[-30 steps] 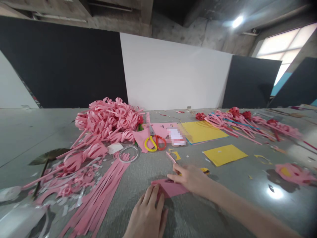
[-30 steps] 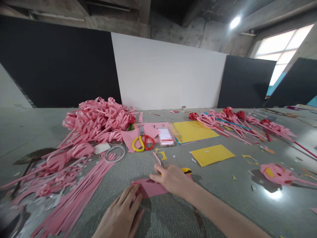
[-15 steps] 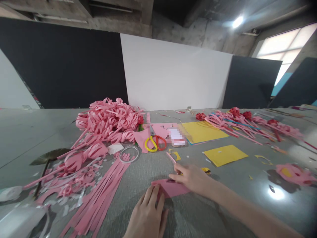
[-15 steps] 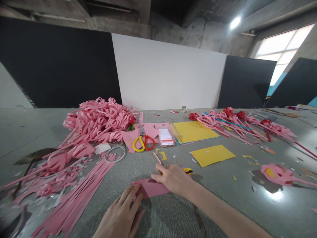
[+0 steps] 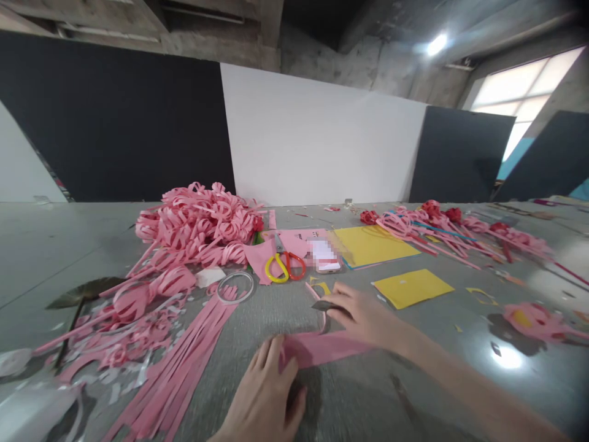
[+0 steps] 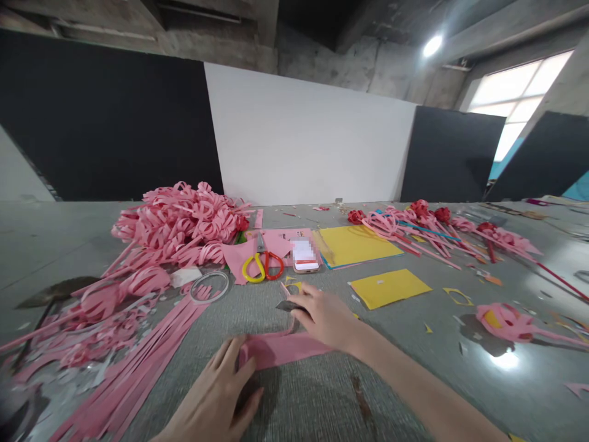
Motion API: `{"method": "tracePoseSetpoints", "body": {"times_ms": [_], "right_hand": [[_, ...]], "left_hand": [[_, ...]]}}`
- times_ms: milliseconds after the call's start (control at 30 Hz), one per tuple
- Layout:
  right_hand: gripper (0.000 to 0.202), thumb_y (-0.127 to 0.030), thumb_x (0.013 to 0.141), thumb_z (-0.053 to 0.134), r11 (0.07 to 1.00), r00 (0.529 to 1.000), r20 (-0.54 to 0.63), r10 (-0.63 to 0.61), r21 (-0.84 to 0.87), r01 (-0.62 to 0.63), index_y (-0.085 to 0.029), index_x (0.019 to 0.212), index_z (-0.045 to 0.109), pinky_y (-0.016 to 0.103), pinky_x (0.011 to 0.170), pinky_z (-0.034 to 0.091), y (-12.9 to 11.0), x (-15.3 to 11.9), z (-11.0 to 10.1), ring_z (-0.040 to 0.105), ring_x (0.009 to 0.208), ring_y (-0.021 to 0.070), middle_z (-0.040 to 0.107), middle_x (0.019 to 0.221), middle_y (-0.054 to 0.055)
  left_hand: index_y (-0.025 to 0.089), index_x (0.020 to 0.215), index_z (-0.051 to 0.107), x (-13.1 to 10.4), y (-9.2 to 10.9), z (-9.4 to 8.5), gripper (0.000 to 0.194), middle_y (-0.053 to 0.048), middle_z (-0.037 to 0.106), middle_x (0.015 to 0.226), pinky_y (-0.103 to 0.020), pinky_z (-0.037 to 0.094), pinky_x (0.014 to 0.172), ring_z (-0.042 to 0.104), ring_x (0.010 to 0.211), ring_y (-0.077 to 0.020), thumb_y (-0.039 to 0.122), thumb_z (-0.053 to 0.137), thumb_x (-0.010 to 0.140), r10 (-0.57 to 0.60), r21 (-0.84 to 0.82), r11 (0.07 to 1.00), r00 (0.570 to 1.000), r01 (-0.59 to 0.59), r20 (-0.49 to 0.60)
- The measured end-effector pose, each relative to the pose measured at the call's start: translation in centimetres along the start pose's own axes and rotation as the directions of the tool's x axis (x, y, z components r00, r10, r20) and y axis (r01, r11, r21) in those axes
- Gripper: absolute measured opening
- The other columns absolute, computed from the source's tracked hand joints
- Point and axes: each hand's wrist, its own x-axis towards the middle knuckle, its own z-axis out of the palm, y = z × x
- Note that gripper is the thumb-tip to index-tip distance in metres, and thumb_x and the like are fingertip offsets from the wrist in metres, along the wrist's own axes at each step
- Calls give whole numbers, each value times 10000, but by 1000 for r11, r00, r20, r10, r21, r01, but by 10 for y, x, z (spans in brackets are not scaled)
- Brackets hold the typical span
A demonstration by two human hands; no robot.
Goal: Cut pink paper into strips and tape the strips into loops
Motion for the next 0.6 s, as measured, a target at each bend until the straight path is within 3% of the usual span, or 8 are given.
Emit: {"method": "tracePoseSetpoints", "body": {"times_ms": [100, 167, 233, 300, 400, 500, 600], "right_hand": [[166, -275, 851, 395, 918, 982, 96, 161, 352, -185, -182, 856, 532, 205, 553, 383, -7, 1, 2, 522, 620, 106, 544, 706, 3], [179, -327, 849, 380, 735, 935, 267, 232, 581, -349, -183, 808, 478, 187, 467, 356, -8, 2, 13, 481, 490, 86, 494, 567, -42], [211, -378, 840, 375, 490, 883, 406, 236, 735, -469, -187, 775, 433, 179, 402, 320, -6, 2, 28, 439, 420, 76, 462, 525, -60], [238, -410, 814, 410, 282, 867, 461, 188, 821, -497, -181, 748, 419, 177, 386, 311, -2, 2, 41, 435, 403, 67, 460, 535, -61], [260, -425, 760, 489, 82, 883, 458, 103, 881, -467, -179, 750, 404, 187, 387, 325, 4, 2, 52, 443, 388, 65, 483, 556, -61], [266, -417, 745, 513, -31, 907, 420, 32, 908, -419, -176, 740, 400, 191, 381, 321, 8, 2, 53, 444, 375, 63, 504, 576, -52], [260, -399, 737, 533, -82, 923, 385, 32, 921, -381, -174, 732, 403, 183, 376, 311, 12, 1, 53, 462, 392, 60, 512, 605, -46]], "left_hand": [[176, 987, 538, 5, -1, -4, 296, -140, 381, 1264, -463, 388, 895, 348, 1165, -310, 201, 500, 695, -14, -49, 999, 999, 15, 31], [187, 984, 525, 10, -1, -7, 292, -113, 431, 1216, -444, 388, 896, 385, 1131, -276, 194, 500, 693, -26, -107, 994, 996, 34, 80], [201, 974, 516, 16, -1, -10, 281, -81, 496, 1121, -414, 407, 866, 450, 1043, -239, 186, 494, 694, -40, -154, 986, 992, 58, 117], [200, 947, 512, 22, -1, -12, 253, -61, 526, 1038, -385, 420, 827, 480, 968, -218, 173, 481, 697, -67, -169, 982, 990, 88, 127], [179, 918, 498, 31, -2, -13, 229, -51, 540, 931, -354, 423, 783, 494, 900, -206, 142, 454, 696, -112, -151, 980, 985, 132, 131], [170, 897, 500, 43, -3, -10, 207, -54, 538, 907, -336, 416, 769, 498, 886, -204, 133, 446, 701, -106, -109, 986, 982, 123, 155], [175, 870, 515, 55, -1, -6, 179, -51, 544, 896, -318, 410, 762, 509, 869, -195, 123, 431, 721, -89, -48, 994, 978, 100, 189]]}}
